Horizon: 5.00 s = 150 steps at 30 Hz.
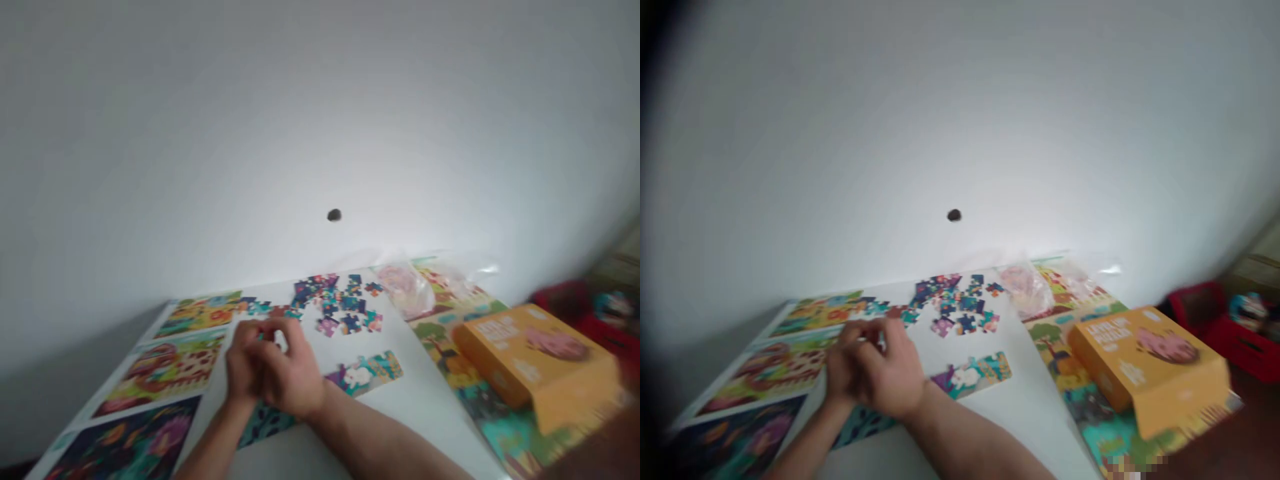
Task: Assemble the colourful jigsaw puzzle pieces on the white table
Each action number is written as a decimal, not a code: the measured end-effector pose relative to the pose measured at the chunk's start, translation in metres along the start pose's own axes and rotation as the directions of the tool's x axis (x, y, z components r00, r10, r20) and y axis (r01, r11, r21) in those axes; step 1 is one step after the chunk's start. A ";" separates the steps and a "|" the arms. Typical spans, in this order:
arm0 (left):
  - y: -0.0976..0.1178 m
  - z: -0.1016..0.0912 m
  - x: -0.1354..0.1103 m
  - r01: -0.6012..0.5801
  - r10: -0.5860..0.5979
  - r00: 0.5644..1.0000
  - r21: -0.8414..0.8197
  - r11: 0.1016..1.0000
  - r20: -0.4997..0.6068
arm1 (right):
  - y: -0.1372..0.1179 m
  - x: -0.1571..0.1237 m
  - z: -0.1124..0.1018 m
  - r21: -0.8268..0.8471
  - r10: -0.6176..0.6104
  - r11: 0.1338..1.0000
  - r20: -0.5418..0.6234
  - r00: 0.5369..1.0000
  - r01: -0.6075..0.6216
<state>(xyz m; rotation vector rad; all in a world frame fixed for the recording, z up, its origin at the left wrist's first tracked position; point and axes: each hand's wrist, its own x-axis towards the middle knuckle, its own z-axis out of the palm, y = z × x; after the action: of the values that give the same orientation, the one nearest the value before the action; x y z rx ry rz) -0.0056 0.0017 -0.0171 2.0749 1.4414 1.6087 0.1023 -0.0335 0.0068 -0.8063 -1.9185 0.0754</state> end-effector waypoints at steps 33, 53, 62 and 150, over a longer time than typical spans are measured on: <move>0.002 -0.011 -0.001 -0.005 -0.236 0.909 0.575 0.818 0.343 | 0.070 0.005 -0.048 -0.675 0.786 0.488 0.063 0.615 -0.554; 0.011 -0.013 -0.006 -0.174 -0.058 0.821 0.344 0.923 0.568 | 0.076 -0.003 -0.041 -0.593 0.724 0.641 0.256 0.641 -0.487; 0.015 -0.014 -0.004 -0.183 -0.018 0.816 0.289 0.940 0.578 | 0.078 -0.004 -0.038 -0.505 0.646 0.734 0.314 0.696 -0.454; 0.003 -0.013 0.004 -0.094 0.087 0.996 0.339 0.936 0.037 | 0.069 -0.006 -0.005 0.476 0.671 0.590 0.161 0.724 -0.652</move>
<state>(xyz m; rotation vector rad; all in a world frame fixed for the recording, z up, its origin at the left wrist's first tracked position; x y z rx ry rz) -0.0144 -0.0018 -0.0077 2.3640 1.7471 1.4453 0.1427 0.0151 -0.0220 -1.0988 -1.3492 0.9884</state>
